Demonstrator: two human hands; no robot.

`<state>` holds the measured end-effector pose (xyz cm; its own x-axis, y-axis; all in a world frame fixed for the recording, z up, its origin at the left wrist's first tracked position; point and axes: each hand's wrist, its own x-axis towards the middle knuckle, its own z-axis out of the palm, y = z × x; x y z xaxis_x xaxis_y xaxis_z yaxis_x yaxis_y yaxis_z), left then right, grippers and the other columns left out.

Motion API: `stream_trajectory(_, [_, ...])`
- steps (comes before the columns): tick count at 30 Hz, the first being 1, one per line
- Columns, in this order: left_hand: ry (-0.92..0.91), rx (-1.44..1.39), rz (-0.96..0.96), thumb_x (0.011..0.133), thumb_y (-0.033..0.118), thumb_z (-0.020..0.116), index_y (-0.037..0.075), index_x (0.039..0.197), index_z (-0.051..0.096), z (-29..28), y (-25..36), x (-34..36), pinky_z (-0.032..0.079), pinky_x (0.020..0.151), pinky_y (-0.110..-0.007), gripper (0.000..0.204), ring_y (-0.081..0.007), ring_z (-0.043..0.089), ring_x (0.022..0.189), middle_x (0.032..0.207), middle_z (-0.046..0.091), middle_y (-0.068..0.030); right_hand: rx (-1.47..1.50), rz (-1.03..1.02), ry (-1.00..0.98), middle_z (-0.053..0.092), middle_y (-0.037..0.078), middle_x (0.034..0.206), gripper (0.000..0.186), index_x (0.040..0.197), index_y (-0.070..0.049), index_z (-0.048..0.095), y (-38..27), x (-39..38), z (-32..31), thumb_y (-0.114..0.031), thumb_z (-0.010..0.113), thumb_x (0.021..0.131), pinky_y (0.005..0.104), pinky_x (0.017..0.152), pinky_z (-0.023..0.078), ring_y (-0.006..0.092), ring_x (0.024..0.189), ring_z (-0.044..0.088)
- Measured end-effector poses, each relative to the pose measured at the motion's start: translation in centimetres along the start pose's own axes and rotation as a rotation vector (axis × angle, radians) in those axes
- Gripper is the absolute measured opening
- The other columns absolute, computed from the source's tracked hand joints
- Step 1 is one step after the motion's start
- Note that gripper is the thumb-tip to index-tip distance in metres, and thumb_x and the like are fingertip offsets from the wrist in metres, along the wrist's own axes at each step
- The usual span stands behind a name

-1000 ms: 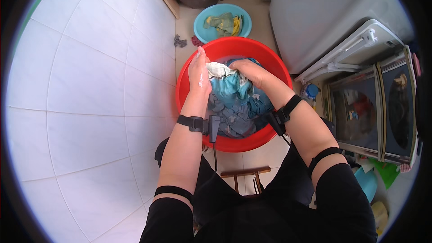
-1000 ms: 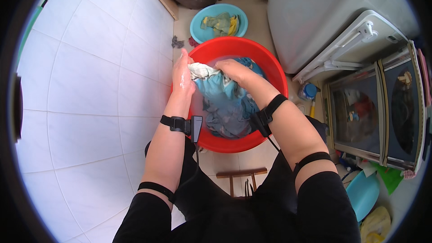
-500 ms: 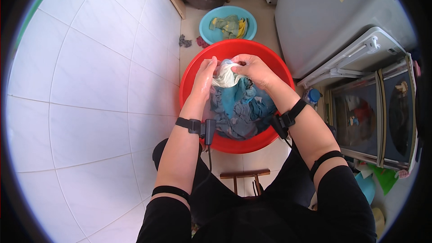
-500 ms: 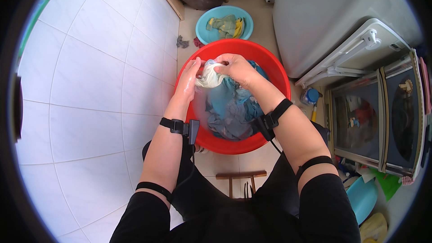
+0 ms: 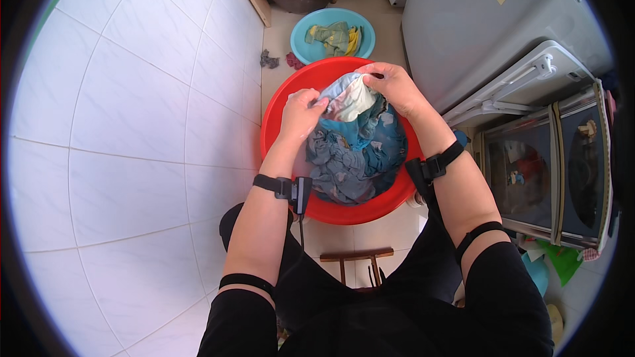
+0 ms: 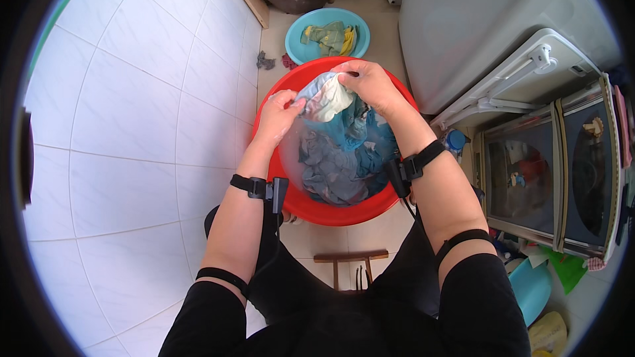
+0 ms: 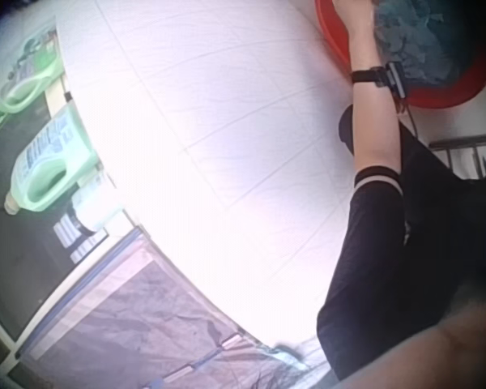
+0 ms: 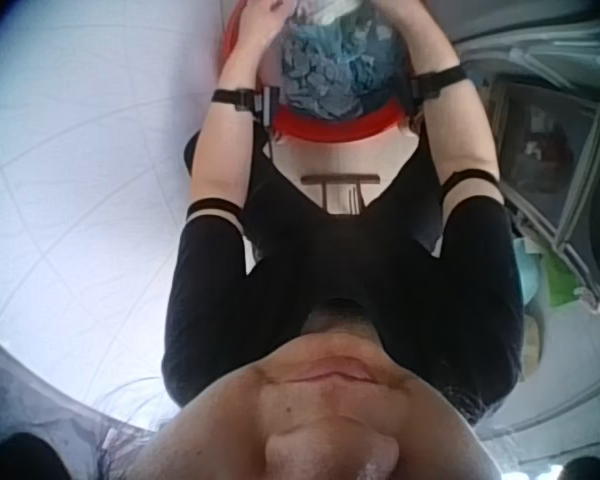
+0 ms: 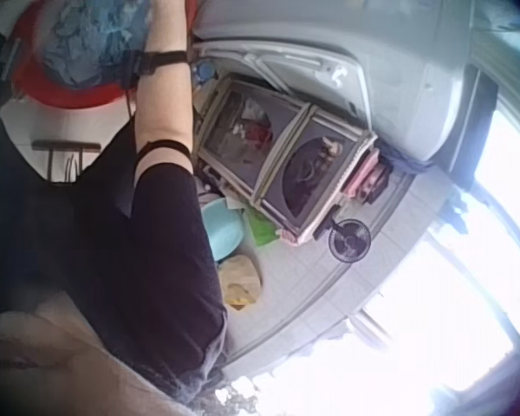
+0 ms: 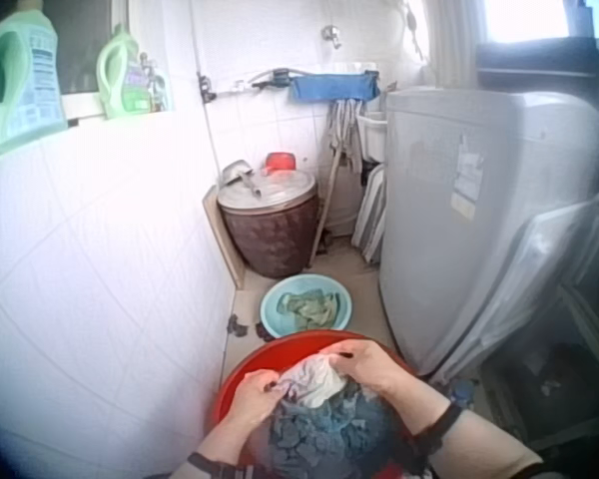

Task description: Hand washing clothes in a red bucket filled with soapy water.

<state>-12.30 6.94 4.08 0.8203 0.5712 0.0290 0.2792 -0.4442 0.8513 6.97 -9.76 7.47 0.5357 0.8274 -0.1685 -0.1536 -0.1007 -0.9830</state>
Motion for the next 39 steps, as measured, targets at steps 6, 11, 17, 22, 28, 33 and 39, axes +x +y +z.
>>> stream_trajectory(6, [0.176, -0.475, 0.004, 0.097, 0.007, 0.062, 0.001, 0.100, 0.065, 0.5, 1.2, 0.8, 0.047, 0.075, -0.026, 0.008, -0.0092, 0.055, 0.079, 0.084, 0.063, -0.0027, -0.567, -0.115, -0.066, 0.066, 0.014, 0.111, 0.036, 0.121, -0.006, 0.071, 1.6, -0.5, 1.1, -0.003, 0.072, 0.085, 0.0357, 0.093, 0.053, 0.0270, 0.102, 0.066])
stream_trajectory(11, [0.169, -0.473, 0.096, 0.099, 0.008, 0.060, 0.002, 0.103, 0.063, 0.6, 2.6, 1.2, 0.047, 0.076, -0.026, 0.008, -0.0088, 0.055, 0.082, 0.089, 0.064, -0.0022, -0.880, -0.119, -0.235, 0.067, 0.013, 0.106, 0.029, 0.116, -0.005, 0.073, 4.8, -0.1, 2.3, -0.014, 0.073, 0.088, 0.0357, 0.091, 0.051, 0.0276, 0.100, 0.066])
stream_trajectory(17, [0.261, -0.460, -0.079, 0.107, 0.015, 0.049, 0.003, 0.117, 0.058, -0.6, 2.8, 1.4, 0.046, 0.090, -0.028, 0.019, -0.0116, 0.057, 0.100, 0.107, 0.063, -0.0030, 0.492, 0.129, -0.143, 0.072, 0.009, 0.102, 0.020, 0.108, 0.002, 0.069, 1.8, 0.1, 2.0, -0.009, 0.060, 0.094, 0.0312, 0.089, 0.051, 0.0172, 0.094, 0.067])
stream_trajectory(22, [0.308, -1.213, -0.522, 0.109, 0.035, 0.044, 0.003, 0.121, 0.057, 2.3, 3.0, 1.7, 0.052, 0.092, -0.039, 0.037, -0.0225, 0.063, 0.106, 0.114, 0.063, -0.0099, 0.432, 0.055, -0.096, 0.069, 0.005, 0.098, 0.020, 0.103, -0.002, 0.065, 1.3, -1.3, 7.1, -0.020, 0.064, 0.095, 0.0316, 0.082, 0.052, 0.0146, 0.089, 0.064])
stream_trajectory(28, [0.169, -1.415, -0.576, 0.103, 0.045, 0.052, 0.010, 0.105, 0.064, 6.6, -3.4, 1.4, 0.054, 0.072, -0.038, 0.037, -0.0239, 0.065, 0.086, 0.096, 0.066, -0.0076, -0.610, -0.298, 0.197, 0.068, 0.025, 0.085, 0.044, 0.087, -0.005, 0.070, 4.0, -1.4, 11.1, -0.046, 0.059, 0.098, 0.0487, 0.075, 0.054, 0.0451, 0.083, 0.065])
stream_trajectory(33, [0.117, -1.195, -0.687, 0.106, 0.035, 0.044, 0.009, 0.106, 0.064, 10.1, 1.7, 2.0, 0.055, 0.082, -0.042, 0.032, -0.0235, 0.067, 0.095, 0.097, 0.067, -0.0087, -0.496, -0.188, 0.435, 0.069, 0.025, 0.086, 0.045, 0.089, -0.004, 0.070, 6.3, 0.0, 7.4, -0.044, 0.054, 0.101, 0.0500, 0.075, 0.054, 0.0455, 0.084, 0.067])
stream_trajectory(39, [0.016, -1.427, -0.611, 0.104, 0.043, 0.050, 0.011, 0.096, 0.060, 9.3, -3.5, 1.6, 0.054, 0.070, -0.040, 0.034, -0.0231, 0.064, 0.081, 0.085, 0.063, -0.0059, -0.636, -0.277, 0.333, 0.068, 0.026, 0.081, 0.043, 0.084, -0.003, 0.070, 6.1, -0.9, 9.6, -0.040, 0.055, 0.101, 0.0504, 0.072, 0.053, 0.0459, 0.078, 0.066])
